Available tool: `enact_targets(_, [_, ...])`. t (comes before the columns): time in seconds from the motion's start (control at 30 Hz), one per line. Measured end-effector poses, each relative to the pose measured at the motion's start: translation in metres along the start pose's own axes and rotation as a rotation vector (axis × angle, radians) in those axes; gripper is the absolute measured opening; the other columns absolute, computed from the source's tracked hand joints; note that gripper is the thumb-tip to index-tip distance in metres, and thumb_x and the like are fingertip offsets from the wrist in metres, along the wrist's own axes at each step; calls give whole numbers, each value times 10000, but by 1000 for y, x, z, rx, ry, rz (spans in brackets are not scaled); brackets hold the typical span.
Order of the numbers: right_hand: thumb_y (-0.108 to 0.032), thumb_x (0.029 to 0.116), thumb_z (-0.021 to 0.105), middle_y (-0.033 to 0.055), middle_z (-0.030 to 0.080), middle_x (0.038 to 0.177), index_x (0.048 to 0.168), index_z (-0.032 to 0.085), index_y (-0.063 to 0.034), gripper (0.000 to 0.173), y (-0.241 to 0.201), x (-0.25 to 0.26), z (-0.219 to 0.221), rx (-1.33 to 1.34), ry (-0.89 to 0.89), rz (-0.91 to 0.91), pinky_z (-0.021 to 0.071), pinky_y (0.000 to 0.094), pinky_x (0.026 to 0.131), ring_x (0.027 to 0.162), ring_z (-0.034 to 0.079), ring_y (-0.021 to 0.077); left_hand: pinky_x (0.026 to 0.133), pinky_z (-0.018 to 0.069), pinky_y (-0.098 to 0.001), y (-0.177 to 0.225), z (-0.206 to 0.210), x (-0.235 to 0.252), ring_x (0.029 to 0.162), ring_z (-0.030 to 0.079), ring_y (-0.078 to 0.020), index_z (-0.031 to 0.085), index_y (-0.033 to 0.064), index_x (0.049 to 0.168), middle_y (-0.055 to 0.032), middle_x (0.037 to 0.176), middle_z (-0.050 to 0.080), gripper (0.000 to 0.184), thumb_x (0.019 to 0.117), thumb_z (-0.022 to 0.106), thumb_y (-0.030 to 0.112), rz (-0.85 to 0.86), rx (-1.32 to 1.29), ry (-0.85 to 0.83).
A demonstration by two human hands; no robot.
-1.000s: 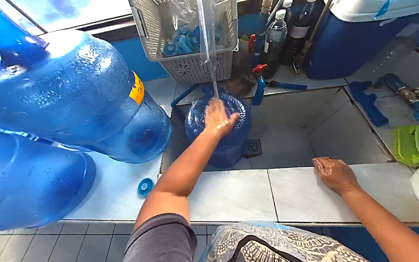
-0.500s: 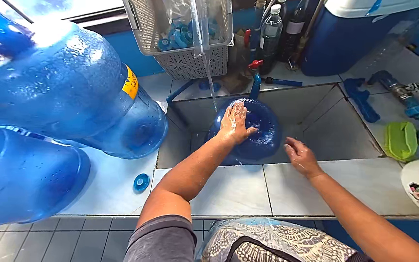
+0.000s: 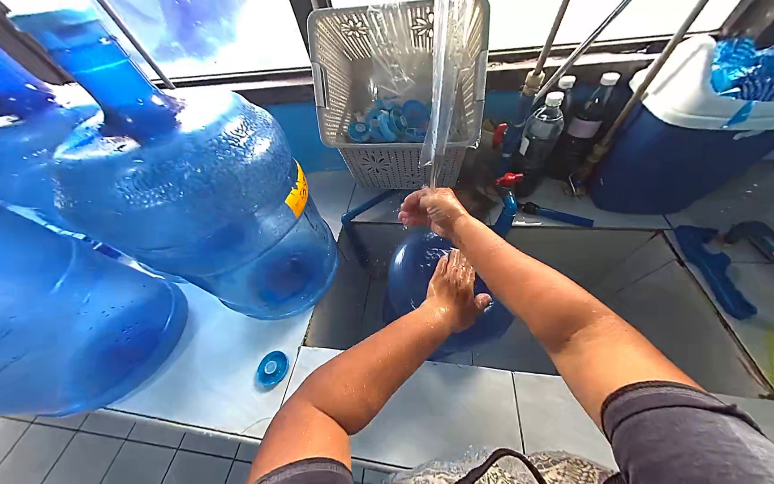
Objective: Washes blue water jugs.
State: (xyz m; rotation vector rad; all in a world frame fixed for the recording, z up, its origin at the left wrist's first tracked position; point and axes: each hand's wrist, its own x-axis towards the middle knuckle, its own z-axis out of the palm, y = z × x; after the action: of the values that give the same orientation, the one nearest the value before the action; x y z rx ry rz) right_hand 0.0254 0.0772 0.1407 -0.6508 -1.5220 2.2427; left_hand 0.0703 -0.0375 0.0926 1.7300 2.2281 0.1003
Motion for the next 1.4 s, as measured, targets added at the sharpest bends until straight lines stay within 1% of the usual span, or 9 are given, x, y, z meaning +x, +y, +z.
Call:
enact_targets(0.1, [-13, 1008, 364, 70, 712, 898, 1059, 621, -3, 262, -2, -36, -22, -25, -136, 5, 611, 335, 714, 739, 705, 165, 1221, 276, -543, -23, -13, 16, 1424, 456, -356, 634, 46, 1359, -201, 1443, 576, 593, 1000, 575, 515, -96, -69, 177])
enact_targets(0.27, [-44, 992, 411, 175, 734, 1047, 1142, 687, 76, 336, 53, -145, -144, -758, -39, -286, 624, 385, 846, 892, 738, 206, 1259, 124, -560, -32, -5, 27, 1577, 156, -363, 265, -30, 1598, -225, 1686, 202, 713, 1077, 420, 431, -44, -34, 94])
enact_targets(0.5, [-92, 1033, 454, 304, 716, 1082, 1112, 730, 87, 338, 146, -302, -241, -1347, 404, -145, 476, 659, 984, 1052, 686, 491, 1251, 172, -578, -50, -5, 34, 1555, 201, -416, 302, -64, 1571, -276, 1657, 239, 784, 1057, 432, 513, -138, -28, 223])
enact_targets(0.7, [-221, 1054, 417, 286, 732, 1042, 1066, 744, 62, 433, 154, -304, -237, -1444, 472, -137, 488, 660, 929, 1010, 704, 482, 1257, 146, -579, -63, -17, 37, 1562, 140, -445, 218, -61, 1595, -297, 1670, 160, 905, 1028, 418, 615, -264, -16, 181])
enact_targets(0.83, [-226, 1055, 425, 284, 730, 1062, 1075, 741, 59, 426, 148, -301, -237, -1455, 476, -94, 495, 662, 908, 1017, 706, 472, 1263, 151, -558, -67, -6, 32, 1561, 229, -348, 346, 4, 1581, -209, 1660, 293, 923, 971, 498, 681, -12, 33, 246])
enact_targets(0.93, [-241, 1077, 418, 270, 722, 1130, 1122, 735, 35, 423, 145, -300, -234, -1445, 463, 7, 470, 652, 955, 1082, 690, 453, 1260, 111, -586, -76, -15, 35, 1573, 129, -412, 223, -18, 1610, -253, 1685, 166, 988, 982, 400, 724, -227, 36, 181])
enact_targets(1.07, [-232, 1072, 423, 278, 722, 1114, 1116, 733, 45, 418, 138, -296, -231, -1443, 458, 27, 462, 653, 957, 1076, 690, 456, 1273, 137, -532, -65, 0, 28, 1565, 204, -373, 330, -29, 1575, -233, 1661, 272, 1009, 929, 522, 722, 31, 17, 279])
enact_targets(1.23, [-241, 1086, 409, 269, 711, 1146, 1142, 721, 31, 417, 138, -296, -228, -1454, 431, 116, 452, 645, 976, 1116, 673, 442, 1262, 104, -587, -58, -15, 44, 1565, 109, -455, 215, -80, 1588, -318, 1667, 131, 1005, 985, 420, 697, -360, -70, 276])
enact_targets(1.4, [-170, 1049, 497, 342, 620, 1294, 1356, 568, 127, 433, 142, -274, -201, -1083, 465, -159, 511, 538, 1020, 1161, 652, 436, 1267, 111, -560, 13, 15, 32, 1576, 156, -375, 276, -44, 1589, -226, 1685, 205, 949, 985, 500, 653, 5, 36, 124])
